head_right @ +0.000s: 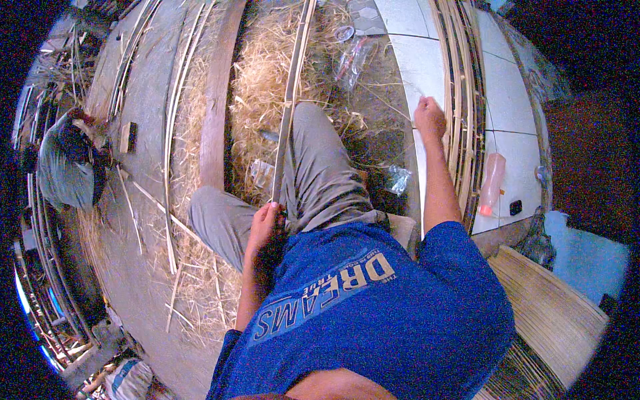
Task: The person sits on the floor and uses a knife to split long bamboo strips into thinner slats. They repeatedly position the bamboo, strike it with the knife, and separate the resulting pieces.
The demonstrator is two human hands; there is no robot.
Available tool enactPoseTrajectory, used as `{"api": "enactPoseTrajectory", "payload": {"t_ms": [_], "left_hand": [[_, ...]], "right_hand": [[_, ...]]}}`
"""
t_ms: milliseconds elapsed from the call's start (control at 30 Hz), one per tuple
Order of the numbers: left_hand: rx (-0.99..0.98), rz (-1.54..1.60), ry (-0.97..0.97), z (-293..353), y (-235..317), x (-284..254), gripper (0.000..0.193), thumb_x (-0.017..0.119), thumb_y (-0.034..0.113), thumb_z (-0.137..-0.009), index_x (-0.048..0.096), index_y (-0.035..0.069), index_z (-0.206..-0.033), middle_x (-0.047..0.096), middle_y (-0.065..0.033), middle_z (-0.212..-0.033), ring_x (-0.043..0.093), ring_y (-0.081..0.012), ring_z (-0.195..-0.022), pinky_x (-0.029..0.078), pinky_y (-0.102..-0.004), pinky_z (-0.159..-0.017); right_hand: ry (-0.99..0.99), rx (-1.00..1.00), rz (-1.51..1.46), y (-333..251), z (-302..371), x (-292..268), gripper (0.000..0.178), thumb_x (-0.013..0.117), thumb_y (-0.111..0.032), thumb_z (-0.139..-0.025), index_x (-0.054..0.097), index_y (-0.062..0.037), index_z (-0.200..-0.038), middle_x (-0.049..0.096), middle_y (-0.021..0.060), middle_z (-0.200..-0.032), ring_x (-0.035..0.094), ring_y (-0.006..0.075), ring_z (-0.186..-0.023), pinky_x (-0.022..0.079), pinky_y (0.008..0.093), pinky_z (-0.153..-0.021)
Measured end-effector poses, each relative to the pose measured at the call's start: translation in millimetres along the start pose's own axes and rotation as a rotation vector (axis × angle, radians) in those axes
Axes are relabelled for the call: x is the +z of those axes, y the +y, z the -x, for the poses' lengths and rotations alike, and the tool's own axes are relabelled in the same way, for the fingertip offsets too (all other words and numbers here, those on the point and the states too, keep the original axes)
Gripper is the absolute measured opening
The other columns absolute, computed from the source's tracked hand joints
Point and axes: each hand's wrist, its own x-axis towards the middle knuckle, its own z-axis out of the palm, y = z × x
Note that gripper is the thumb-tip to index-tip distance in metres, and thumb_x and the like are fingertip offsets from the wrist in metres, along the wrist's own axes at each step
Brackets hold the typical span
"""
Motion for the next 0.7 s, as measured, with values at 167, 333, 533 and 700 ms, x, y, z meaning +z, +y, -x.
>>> {"api": "enactPoseTrajectory", "payload": {"t_ms": [167, 333, 533, 700], "left_hand": [[0.037, -0.015, 0.012, -2, -1, 1, 0.035, 0.043, 0.033, -0.100, 0.058, 0.003, -0.094, 0.046, 0.0024, -0.059, 0.041, -0.0071, -0.046, 0.034, -0.0234, -0.042], [0.033, 0.000, -0.004, -3, -4, -3, 0.034, 0.044, 0.033, -0.100, 0.058, 0.003, -0.094, 0.046, 0.0024, -0.059, 0.040, -0.0069, -0.044, 0.034, -0.0229, -0.042], [0.071, -0.063, 0.037, 3, 0, 1, 0.033, 0.044, 0.033, -0.100, 0.058, 0.003, -0.095, 0.046, 0.0030, -0.059, 0.040, -0.0062, -0.046, 0.033, -0.0227, -0.042], [0.027, 0.008, 0.004, -5, -11, -2, 0.034, 0.044, 0.033, -0.099, 0.058, 0.003, -0.095, 0.046, 0.0031, -0.059, 0.040, -0.0064, -0.047, 0.033, -0.0232, -0.044]], "right_hand": [[-0.128, 0.204, -0.741, 11, -37, -35, 0.040, 0.047, -0.039, -0.095, 0.060, -0.0049, -0.080, 0.054, 0.0060, -0.063, 0.050, 0.0196, -0.055, 0.043, 0.0389, -0.056], [-0.405, 0.087, -0.664, 0, -16, -23, 0.038, 0.046, -0.037, -0.096, 0.057, -0.0067, -0.076, 0.041, -0.0014, -0.060, 0.040, 0.0138, -0.050, 0.038, 0.0349, -0.053], [-0.542, -0.110, -0.554, -16, 11, 4, 0.027, 0.047, -0.025, -0.094, 0.064, -0.0040, -0.094, 0.065, 0.0106, -0.079, 0.063, 0.0226, -0.077, 0.049, 0.0361, -0.073], [-0.597, -0.313, -0.118, -13, 46, 79, 0.030, 0.058, -0.029, -0.087, 0.063, -0.0086, -0.108, 0.067, 0.0143, -0.097, 0.064, 0.0317, -0.088, 0.051, 0.0413, -0.079]]}}
